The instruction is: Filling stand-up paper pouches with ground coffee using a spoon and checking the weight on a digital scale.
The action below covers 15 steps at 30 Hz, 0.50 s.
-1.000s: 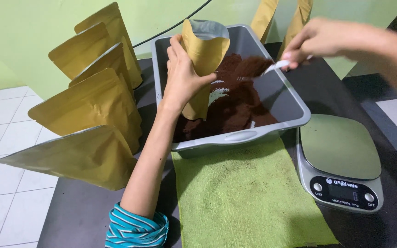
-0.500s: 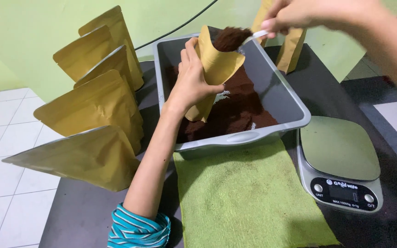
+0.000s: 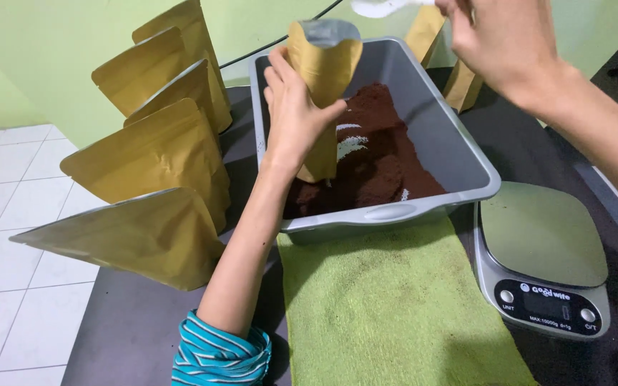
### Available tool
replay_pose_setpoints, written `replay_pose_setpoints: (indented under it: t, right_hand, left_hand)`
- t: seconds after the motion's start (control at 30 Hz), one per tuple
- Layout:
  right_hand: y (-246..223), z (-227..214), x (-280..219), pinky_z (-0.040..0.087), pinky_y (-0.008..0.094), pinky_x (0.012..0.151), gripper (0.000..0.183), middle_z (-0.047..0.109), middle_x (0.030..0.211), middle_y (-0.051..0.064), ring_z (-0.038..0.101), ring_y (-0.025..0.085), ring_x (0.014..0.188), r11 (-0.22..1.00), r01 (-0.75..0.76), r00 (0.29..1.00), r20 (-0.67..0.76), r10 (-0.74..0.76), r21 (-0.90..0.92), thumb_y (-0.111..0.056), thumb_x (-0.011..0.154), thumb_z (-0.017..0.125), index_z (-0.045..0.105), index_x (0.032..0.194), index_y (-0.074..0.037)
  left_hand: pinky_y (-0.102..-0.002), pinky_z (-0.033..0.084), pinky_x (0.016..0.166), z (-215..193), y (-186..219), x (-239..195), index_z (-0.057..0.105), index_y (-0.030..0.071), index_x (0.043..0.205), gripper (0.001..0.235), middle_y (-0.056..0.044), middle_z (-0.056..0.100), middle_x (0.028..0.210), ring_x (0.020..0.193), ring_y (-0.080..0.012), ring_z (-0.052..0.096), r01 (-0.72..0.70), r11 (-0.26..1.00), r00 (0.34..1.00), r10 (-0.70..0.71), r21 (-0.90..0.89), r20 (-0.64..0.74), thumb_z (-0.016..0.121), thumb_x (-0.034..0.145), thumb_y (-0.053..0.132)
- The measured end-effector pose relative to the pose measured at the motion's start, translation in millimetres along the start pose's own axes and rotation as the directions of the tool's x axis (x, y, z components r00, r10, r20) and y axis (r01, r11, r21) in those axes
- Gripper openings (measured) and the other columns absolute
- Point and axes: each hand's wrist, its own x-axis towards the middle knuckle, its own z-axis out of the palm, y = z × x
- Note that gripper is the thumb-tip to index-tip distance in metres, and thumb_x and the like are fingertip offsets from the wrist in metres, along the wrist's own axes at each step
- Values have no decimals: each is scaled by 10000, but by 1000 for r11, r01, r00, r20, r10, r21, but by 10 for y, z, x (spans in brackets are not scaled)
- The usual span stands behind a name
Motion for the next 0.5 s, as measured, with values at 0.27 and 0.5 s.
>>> replay_pose_setpoints:
  t: [0.27,0.5]
  right_hand:
    - [-124,1377,-123,623,589,667,258,705,953,292,731,496,878,943,-255,669,666,330,-212,-111,863,769,696,1046,55]
    - [-232,2647,171,581,507,762,286,728,1137,154,734,416,1027,920,-289,585,711,390,-266,-7,893,617,762,1123,-96]
  left_hand:
    - [-546,261,1286,-191,266,-5,152,57,1529,1038,-229,371,1513,1486,-412,405,-46,995,888,0,-89,-460,902,829,211]
    - [-546,238,1287,-234,333,-7,164,31,1521,976,-257,330,1566,1491,-409,361,-53,986,856,-37,-158,-516,821,848,292]
